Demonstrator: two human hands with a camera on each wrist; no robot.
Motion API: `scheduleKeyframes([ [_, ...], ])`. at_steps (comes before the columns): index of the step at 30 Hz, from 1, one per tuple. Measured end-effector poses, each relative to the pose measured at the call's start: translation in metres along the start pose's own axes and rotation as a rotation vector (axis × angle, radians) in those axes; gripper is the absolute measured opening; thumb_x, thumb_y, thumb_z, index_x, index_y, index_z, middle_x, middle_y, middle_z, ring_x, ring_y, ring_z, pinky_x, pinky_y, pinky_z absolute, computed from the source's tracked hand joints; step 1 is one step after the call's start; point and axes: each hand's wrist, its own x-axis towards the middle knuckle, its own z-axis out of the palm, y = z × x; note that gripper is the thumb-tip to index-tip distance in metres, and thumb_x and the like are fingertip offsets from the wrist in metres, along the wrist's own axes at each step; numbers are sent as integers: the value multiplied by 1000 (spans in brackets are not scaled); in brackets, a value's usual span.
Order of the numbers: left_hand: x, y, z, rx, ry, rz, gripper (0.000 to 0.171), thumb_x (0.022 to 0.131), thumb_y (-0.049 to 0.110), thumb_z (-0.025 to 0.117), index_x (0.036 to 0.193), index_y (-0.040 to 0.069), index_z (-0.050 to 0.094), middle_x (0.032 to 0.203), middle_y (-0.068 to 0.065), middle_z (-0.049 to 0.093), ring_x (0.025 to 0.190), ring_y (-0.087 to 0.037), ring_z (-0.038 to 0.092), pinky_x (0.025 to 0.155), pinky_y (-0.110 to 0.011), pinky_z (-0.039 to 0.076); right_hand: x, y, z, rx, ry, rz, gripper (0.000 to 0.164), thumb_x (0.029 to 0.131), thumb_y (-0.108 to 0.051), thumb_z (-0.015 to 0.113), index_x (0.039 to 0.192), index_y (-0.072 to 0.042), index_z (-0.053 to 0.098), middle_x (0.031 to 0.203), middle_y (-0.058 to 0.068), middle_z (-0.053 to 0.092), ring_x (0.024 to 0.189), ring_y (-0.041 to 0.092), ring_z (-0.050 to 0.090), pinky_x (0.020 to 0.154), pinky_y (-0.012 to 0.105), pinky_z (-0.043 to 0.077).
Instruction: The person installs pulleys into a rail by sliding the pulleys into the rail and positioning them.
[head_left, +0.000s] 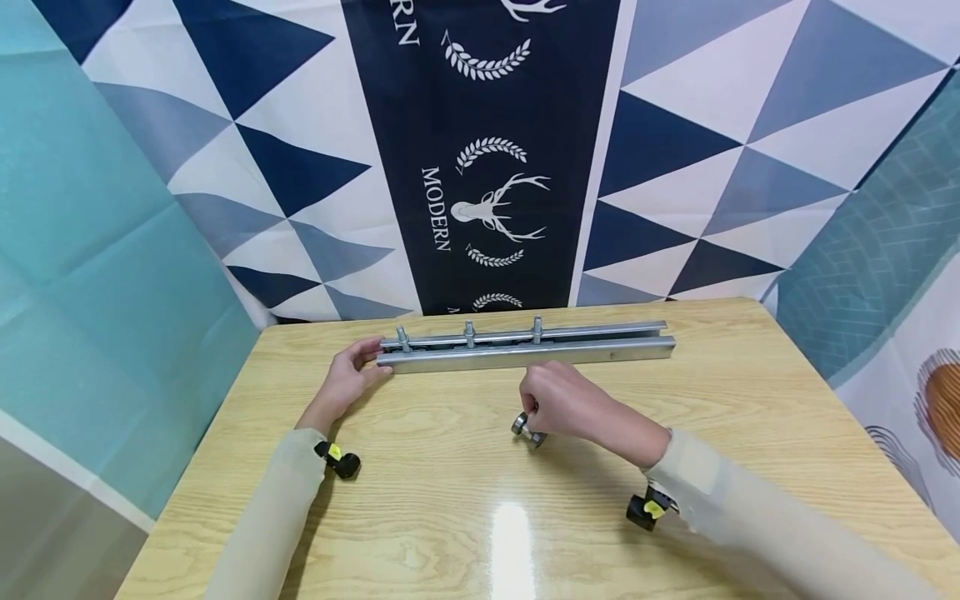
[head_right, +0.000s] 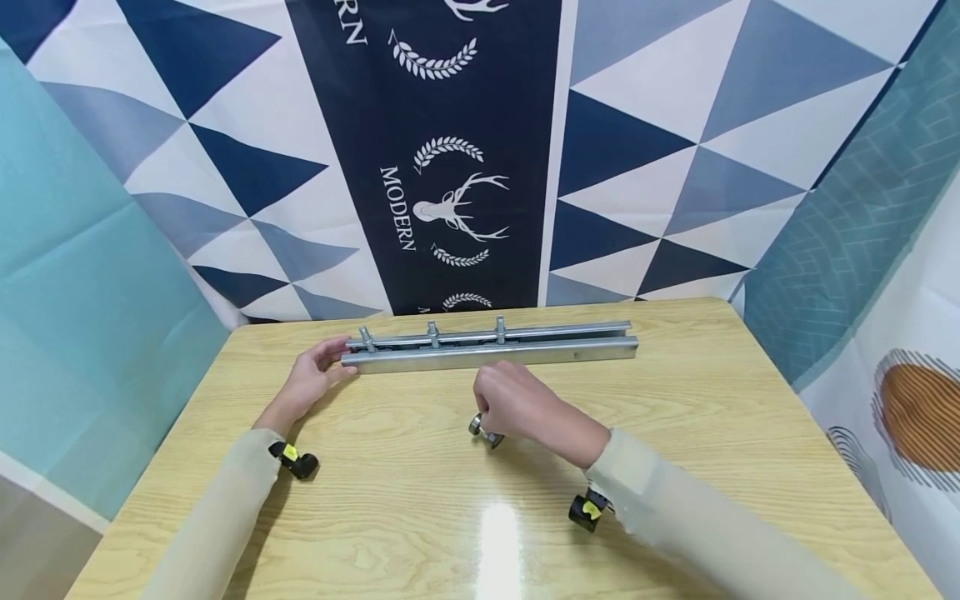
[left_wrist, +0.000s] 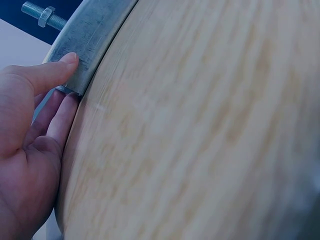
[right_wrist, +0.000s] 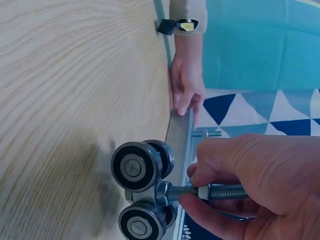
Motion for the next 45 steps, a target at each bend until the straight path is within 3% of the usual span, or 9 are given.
scheduleKeyframes([
  [12,1,1,2,-17,6,0,64,89,9,75,147,7,47,147,-18,52,135,-31,49,120,-48,37,-16,20,-11,19,15,60,29,64,4,67,53,-21,58,59,-8,56,57,8,46,49,21,39],
  [23,2,2,-1,-7,5,-13,65,89,11,75,148,10,47,148,-15,51,136,-29,48,121,-47,37,-26,49,-41,43,12,164,28,69,3,72,56,-20,64,58,-7,62,56,10,51,50,24,44],
  [45,1,-2,0,-30,1,-6,64,89,8,75,147,7,47,146,-17,53,135,-30,49,119,-47,39,-40,111,-79,-48,12,303,19,72,-2,70,59,-16,68,53,-4,60,48,13,48,47,27,38],
])
